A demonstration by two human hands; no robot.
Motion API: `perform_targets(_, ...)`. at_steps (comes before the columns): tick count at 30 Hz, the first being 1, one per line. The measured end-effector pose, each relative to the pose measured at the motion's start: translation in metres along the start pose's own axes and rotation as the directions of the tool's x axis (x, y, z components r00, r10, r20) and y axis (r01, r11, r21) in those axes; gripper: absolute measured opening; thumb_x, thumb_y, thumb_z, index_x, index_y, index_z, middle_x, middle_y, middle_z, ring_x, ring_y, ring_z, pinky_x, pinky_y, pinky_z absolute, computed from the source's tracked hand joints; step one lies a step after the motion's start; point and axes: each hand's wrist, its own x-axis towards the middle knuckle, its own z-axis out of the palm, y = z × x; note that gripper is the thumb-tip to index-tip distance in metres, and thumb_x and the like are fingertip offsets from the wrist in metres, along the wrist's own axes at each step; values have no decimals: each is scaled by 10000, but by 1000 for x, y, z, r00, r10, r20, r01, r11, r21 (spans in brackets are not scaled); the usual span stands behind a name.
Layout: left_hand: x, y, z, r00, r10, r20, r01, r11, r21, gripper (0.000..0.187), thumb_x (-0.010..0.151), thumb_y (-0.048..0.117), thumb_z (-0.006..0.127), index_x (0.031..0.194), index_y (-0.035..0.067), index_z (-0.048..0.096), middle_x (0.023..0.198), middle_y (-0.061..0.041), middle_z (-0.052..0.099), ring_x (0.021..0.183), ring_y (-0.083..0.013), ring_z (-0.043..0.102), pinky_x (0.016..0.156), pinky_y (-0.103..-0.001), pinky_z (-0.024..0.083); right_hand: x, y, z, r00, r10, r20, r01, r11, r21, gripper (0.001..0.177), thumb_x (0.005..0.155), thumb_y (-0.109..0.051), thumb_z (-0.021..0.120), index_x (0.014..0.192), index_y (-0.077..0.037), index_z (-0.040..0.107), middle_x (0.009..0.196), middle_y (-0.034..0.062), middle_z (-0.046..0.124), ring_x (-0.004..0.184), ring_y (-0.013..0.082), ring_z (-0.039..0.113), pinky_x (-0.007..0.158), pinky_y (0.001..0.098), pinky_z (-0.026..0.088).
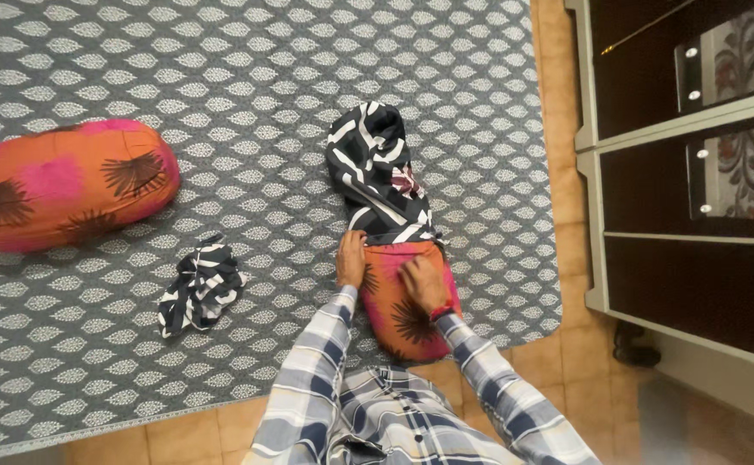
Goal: The person places a pillow on a bed and kemudian covers it with a black and white patterned cloth, wrapping it tightly.
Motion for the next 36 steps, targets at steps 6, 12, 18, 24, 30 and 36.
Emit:
perform_targets(6,-11,-19,3,965,223,138,-244,957,159,202,959,202,626,1089,48,644,1036,-129,639,954,-339,631,779,-451,506,-4,-28,17,998,-36,-51,39,997,65,390,932,-309,710,1198,-30,648,1206,152,617,1104,343,610,925,440,517)
perform_targets(12,-1,-24,-2,939,191,286,-221,973,74,77,861,68,609,925,80,652,943,-116,644,953,-334,627,867,-469,489,-21,-37,39,996,-67,-59,64,997,-48,711,892,-361,708,1442,45,511,1445,250,488,1316,424,475,1066,477,438)
perform_targets(18,-39,-19,-21,864,262,430,-304,952,29,46,864,90,627,894,71,657,912,-132,648,930,-349,617,835,-480,477,-19,-27,61,999,38,13,-38,999,-35,585,941,-383,685,1360,2,550,1485,231,470,1376,417,462,1079,463,444)
perform_targets(24,-11,14,-12,862,280,423,-361,925,124,217,905,252,687,872,41,646,880,-152,620,874,-344,613,768,-465,488,-18,7,46,998,56,6,-56,977,207,401,1047,-322,602,1348,-59,618,1422,148,594,1346,335,562,1172,435,453)
perform_targets(30,14,76,76,842,336,422,-461,855,240,86,910,146,647,937,65,649,967,-122,626,928,-295,637,791,-407,524,-32,38,10,918,364,-159,-345,929,133,537,979,-351,631,1415,-53,534,1418,218,568,1306,404,545,1121,467,435)
perform_targets(36,18,81,92,919,230,321,-356,835,420,72,863,72,640,914,53,687,959,-131,657,940,-295,658,797,-388,552,-48,65,2,845,518,133,-534,827,173,965,920,-660,593,1598,-44,289,1525,259,448,1363,461,493,1140,492,395)
